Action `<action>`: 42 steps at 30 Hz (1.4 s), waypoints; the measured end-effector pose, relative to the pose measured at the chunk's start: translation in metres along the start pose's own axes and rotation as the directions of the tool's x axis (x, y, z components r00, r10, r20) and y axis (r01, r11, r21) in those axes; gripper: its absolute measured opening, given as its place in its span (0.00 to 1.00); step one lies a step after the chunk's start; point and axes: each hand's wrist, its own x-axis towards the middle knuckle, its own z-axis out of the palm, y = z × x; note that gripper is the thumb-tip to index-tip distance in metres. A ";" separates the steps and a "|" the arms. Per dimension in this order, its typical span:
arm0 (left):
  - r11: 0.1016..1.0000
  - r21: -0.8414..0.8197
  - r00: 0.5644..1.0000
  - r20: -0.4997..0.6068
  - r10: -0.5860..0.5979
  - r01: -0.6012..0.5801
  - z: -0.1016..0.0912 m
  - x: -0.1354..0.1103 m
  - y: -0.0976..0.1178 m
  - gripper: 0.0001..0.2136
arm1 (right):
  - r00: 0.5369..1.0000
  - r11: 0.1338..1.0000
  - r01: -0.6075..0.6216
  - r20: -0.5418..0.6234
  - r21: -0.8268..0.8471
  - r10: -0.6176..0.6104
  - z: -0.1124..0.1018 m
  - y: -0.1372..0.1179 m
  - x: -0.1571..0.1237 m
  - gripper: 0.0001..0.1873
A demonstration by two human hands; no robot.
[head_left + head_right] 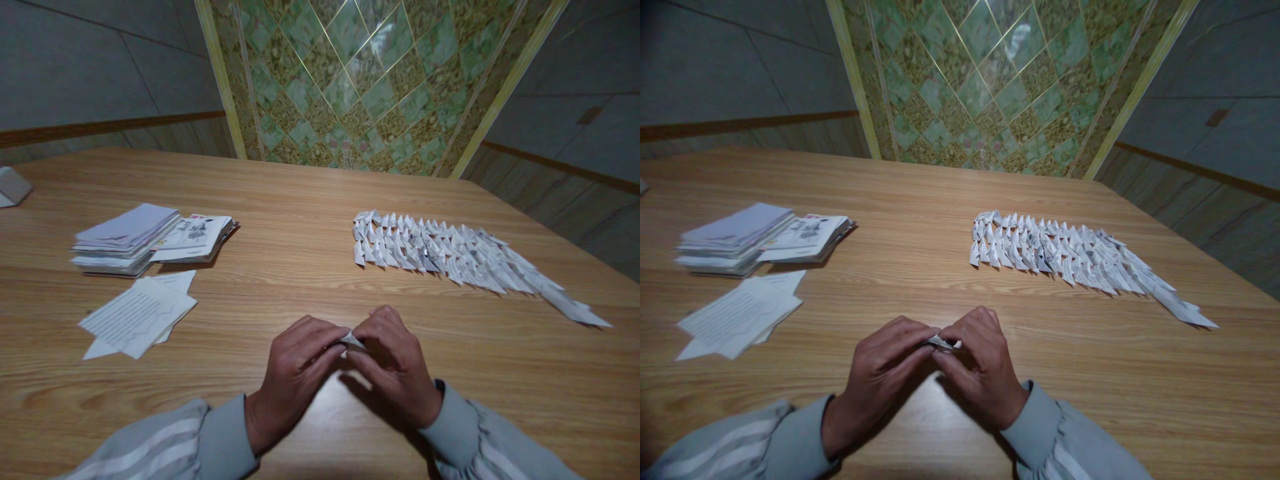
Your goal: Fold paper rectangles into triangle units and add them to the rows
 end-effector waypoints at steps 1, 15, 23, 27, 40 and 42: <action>1.000 0.004 1.000 0.013 0.010 -0.010 0.000 0.000 0.000 0.09 | 1.000 1.000 -0.001 -0.002 -0.008 0.001 0.000 0.000 0.000 0.01; 0.999 0.001 0.991 0.125 -0.038 0.038 0.002 -0.004 -0.007 0.09 | 0.994 0.994 -0.097 0.061 0.047 0.094 -0.003 0.004 0.002 0.01; 0.822 -0.238 0.856 0.151 -0.495 0.517 0.004 0.004 -0.001 0.03 | 0.967 0.948 -0.256 0.041 0.188 0.253 -0.004 0.006 0.001 0.09; 0.711 -0.341 0.785 0.195 -0.588 0.616 0.004 0.007 0.002 0.08 | 0.921 0.860 -0.382 0.067 0.340 0.383 -0.002 0.011 -0.003 0.12; 0.531 -0.522 0.710 0.230 -0.666 0.667 0.000 0.011 -0.010 0.10 | 0.879 0.883 -0.429 0.314 0.191 0.359 -0.002 0.011 0.000 0.15; 0.515 -0.531 0.708 0.260 -0.657 0.673 0.000 0.011 -0.010 0.11 | 0.893 0.916 -0.373 0.326 0.148 0.311 -0.004 0.010 0.000 0.15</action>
